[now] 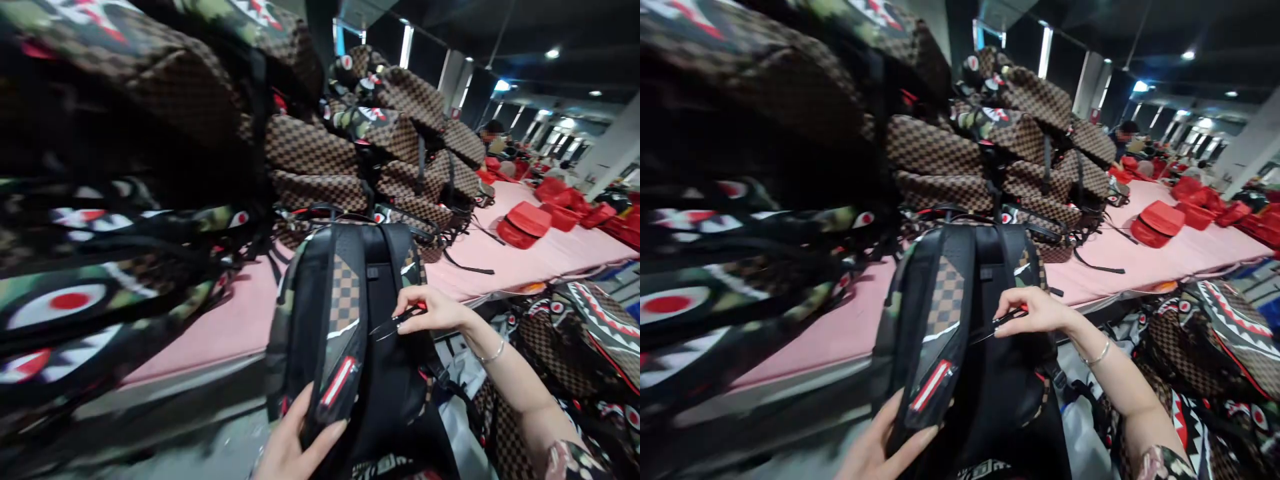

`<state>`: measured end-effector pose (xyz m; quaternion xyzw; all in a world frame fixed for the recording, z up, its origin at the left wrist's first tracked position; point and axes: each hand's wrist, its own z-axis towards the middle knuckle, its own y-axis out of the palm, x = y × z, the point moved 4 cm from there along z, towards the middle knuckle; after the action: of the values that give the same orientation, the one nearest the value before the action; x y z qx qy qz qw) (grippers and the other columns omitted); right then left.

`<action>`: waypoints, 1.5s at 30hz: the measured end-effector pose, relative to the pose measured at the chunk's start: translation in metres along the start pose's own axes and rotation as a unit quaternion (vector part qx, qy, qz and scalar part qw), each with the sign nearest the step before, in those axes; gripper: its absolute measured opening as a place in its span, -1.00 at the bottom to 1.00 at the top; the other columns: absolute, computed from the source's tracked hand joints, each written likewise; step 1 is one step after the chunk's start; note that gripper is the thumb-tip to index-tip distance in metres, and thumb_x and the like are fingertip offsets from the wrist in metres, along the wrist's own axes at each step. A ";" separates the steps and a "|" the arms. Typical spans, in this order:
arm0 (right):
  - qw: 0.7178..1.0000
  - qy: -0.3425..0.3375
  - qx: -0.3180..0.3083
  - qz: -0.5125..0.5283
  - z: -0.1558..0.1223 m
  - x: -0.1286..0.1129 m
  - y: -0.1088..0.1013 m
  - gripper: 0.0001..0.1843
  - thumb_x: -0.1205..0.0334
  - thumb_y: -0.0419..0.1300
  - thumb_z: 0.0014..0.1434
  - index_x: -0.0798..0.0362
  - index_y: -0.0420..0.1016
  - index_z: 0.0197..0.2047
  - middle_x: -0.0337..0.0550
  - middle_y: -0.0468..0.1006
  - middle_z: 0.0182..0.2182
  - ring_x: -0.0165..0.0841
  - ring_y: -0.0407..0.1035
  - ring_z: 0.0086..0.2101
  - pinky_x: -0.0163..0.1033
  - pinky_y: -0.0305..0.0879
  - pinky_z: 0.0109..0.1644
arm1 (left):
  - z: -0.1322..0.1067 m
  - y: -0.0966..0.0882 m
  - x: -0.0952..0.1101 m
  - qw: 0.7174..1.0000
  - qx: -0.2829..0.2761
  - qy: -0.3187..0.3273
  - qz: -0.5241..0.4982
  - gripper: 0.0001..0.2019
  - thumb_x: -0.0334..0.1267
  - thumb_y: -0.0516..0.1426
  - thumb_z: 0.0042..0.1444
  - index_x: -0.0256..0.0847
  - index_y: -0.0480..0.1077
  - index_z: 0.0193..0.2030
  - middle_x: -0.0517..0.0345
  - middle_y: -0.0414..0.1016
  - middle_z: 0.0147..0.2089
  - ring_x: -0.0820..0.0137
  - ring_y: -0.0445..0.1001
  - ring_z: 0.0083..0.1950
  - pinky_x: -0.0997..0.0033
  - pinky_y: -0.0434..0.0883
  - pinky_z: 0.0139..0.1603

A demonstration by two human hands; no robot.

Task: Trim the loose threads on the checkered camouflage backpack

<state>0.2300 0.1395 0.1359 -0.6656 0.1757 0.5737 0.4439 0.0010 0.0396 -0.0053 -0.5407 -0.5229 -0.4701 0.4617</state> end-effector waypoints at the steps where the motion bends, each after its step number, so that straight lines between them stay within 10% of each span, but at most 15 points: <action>1: 1.000 -0.002 -0.002 -0.011 0.003 0.000 0.002 -0.75 0.17 0.35 -0.07 0.14 0.41 -0.41 -0.26 0.44 -0.46 -0.47 0.30 -0.43 -0.38 0.21 -0.33 | 0.001 -0.002 -0.003 1.000 0.009 -0.008 -0.010 -0.27 0.10 0.27 -0.20 -0.26 0.29 0.10 -0.05 0.43 0.08 0.05 0.35 0.12 0.12 0.23 0.21; 28: 0.953 -0.098 -0.244 -0.149 0.062 -0.021 0.035 -0.78 0.20 0.31 0.00 0.19 0.44 -0.37 -0.25 0.46 -0.44 -0.50 0.31 -0.43 -0.44 0.21 -0.33 | 0.006 -0.010 0.001 0.997 -0.072 0.006 0.007 -0.38 -0.03 0.26 -0.12 -0.25 0.36 0.09 -0.12 0.37 0.15 0.03 0.33 0.15 0.05 0.16 0.23; 45: 0.953 -0.102 -0.248 -0.145 0.065 -0.022 0.034 -0.75 0.15 0.31 0.00 0.19 0.45 -0.39 -0.28 0.43 -0.49 -0.54 0.24 -0.49 -0.46 0.18 -0.38 | 0.007 -0.006 0.005 0.996 -0.086 -0.001 -0.009 -0.36 -0.03 0.25 -0.11 -0.20 0.31 0.14 -0.07 0.34 0.18 0.06 0.28 0.19 0.08 0.16 0.24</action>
<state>0.1590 0.1660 0.1463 -0.7111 -0.1162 0.5934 0.3588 -0.0048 0.0474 -0.0016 -0.5742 -0.4858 -0.5171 0.4085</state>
